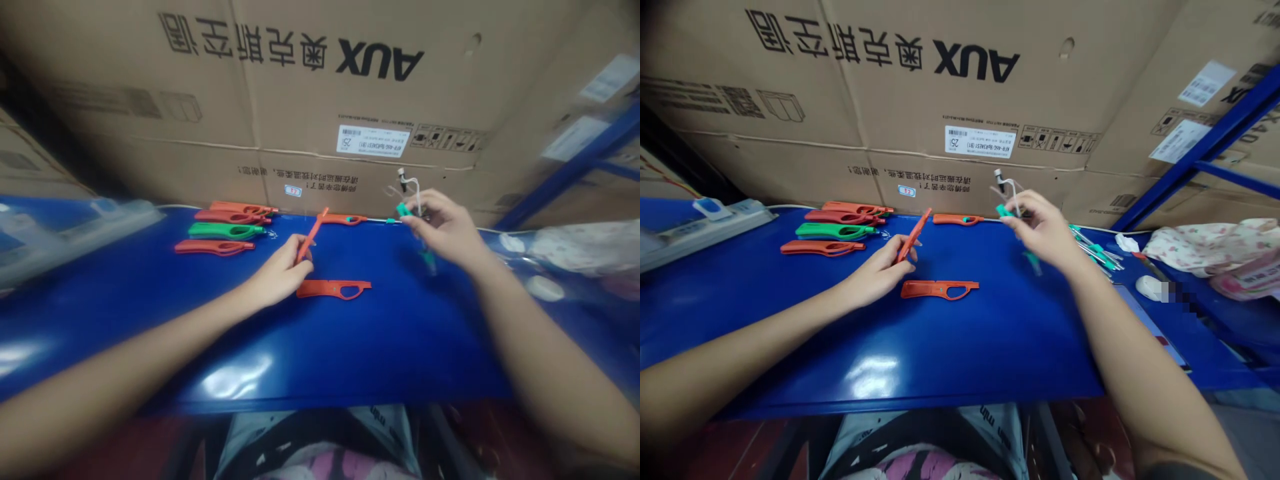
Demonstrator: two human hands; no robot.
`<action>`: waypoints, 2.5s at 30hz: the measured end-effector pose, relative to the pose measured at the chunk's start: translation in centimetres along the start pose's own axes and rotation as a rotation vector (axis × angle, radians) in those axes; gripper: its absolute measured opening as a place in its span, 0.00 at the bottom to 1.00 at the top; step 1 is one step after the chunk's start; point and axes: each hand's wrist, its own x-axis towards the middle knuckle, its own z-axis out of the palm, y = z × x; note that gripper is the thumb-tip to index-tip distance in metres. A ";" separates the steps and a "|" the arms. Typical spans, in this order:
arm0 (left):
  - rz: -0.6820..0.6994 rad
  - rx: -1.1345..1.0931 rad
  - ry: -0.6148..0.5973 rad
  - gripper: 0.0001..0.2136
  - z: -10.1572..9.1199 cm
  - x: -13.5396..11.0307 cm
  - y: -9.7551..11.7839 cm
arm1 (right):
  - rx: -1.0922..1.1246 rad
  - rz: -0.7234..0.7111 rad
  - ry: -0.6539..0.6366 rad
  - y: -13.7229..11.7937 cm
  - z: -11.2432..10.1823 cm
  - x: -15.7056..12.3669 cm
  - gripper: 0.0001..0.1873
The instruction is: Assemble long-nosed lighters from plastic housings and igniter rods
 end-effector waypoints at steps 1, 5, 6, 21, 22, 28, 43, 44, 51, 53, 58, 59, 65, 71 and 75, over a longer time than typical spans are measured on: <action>0.046 0.105 -0.029 0.15 -0.2 -0.1 0.0 | -0.111 -0.001 0.007 1.7 -1.1 0.4 0.07; 0.204 0.314 -0.166 0.12 -0.4 -0.5 -0.1 | -0.522 0.116 -0.204 8.8 -4.3 0.7 0.08; 0.227 0.318 -0.203 0.12 -0.3 -0.5 -0.1 | -0.555 0.140 -0.247 10.2 -4.8 0.6 0.07; 0.262 0.383 -0.395 0.16 -0.8 -0.6 0.0 | -0.695 0.265 -0.330 14.8 -6.4 -3.2 0.18; 0.254 0.372 -0.403 0.17 -0.8 -0.6 0.0 | -0.701 0.260 -0.314 14.5 -6.2 -3.1 0.19; 0.285 0.374 -0.404 0.20 -0.8 -0.8 0.1 | -0.654 0.127 -0.307 10.2 -1.6 -2.3 0.21; 0.170 0.429 -0.402 0.15 -2.4 -1.0 0.9 | -0.501 0.035 -0.483 4.5 9.8 1.8 0.20; 0.182 0.430 -0.400 0.15 -2.4 -1.1 0.8 | -0.503 0.036 -0.480 4.3 9.9 1.8 0.17; 0.273 0.417 -0.405 0.15 -2.2 -1.0 0.5 | -0.507 0.003 -0.548 0.6 9.2 -0.3 0.10; 0.301 0.413 -0.394 0.15 -2.2 -1.1 0.6 | -0.509 -0.005 -0.578 -0.7 8.5 -1.2 0.09; 0.330 0.406 -0.373 0.17 -2.0 -1.1 1.1 | -0.501 -0.007 -0.646 -3.4 6.7 -3.3 0.09; 0.333 0.410 -0.373 0.17 -1.9 -1.1 1.1 | -0.495 -0.008 -0.656 -3.7 6.4 -3.7 0.09; 0.333 0.399 -0.396 0.17 -1.8 -1.0 1.1 | -0.361 -0.014 -0.569 -4.0 5.9 -4.9 0.11; 0.352 0.381 -0.398 0.20 -1.7 -0.6 0.7 | -0.101 -0.059 -0.482 -4.0 5.7 -4.9 0.11; 0.360 0.353 -0.374 0.21 -1.6 -0.3 0.0 | -0.056 -0.094 -0.588 -4.7 5.9 -5.1 0.15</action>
